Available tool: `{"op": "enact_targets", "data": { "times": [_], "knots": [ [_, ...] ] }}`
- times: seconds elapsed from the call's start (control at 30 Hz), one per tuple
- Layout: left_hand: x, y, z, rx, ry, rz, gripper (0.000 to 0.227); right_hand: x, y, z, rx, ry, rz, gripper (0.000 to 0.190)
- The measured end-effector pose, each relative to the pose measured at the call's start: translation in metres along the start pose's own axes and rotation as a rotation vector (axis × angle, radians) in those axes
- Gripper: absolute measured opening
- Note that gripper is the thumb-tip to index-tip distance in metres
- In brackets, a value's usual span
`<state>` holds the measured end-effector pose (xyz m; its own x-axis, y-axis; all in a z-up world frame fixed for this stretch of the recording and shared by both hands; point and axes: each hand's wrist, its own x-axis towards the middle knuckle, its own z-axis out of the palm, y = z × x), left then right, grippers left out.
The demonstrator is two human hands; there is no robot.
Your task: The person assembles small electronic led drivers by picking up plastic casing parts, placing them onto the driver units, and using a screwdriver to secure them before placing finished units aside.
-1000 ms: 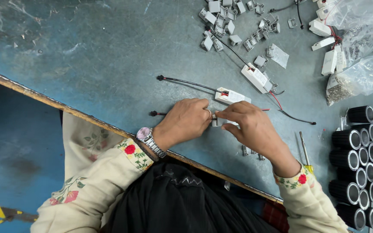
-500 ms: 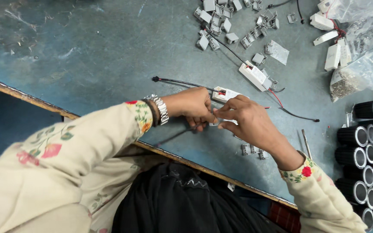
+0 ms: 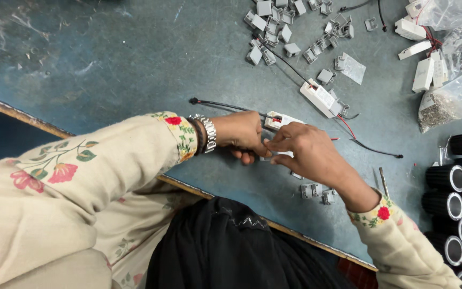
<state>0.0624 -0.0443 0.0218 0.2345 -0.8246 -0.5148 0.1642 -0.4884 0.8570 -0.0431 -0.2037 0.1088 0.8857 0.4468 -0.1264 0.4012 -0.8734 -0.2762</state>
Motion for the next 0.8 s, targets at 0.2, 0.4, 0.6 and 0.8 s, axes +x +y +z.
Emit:
{"op": "enact_targets", "data": {
  "times": [0.2, 0.4, 0.6, 0.8],
  "knots": [
    [-0.002, 0.002, 0.004, 0.157, 0.036, 0.065, 0.027, 0.005, 0.001, 0.001, -0.044, -0.020, 0.104, 0.026],
    [0.001, -0.006, 0.003, 0.163, 0.078, 0.124, 0.025, -0.008, -0.006, 0.016, -0.070, 0.066, 0.102, 0.019],
    [0.003, -0.016, 0.005, 0.148, 0.098, 0.224, 0.028, -0.020, -0.019, 0.025, -0.180, 0.191, 0.127, 0.034],
    [-0.027, -0.031, 0.046, 0.650, 0.659, 0.500, 0.025, -0.082, 0.003, 0.081, 0.016, 0.620, 0.193, 0.062]
  ]
}}
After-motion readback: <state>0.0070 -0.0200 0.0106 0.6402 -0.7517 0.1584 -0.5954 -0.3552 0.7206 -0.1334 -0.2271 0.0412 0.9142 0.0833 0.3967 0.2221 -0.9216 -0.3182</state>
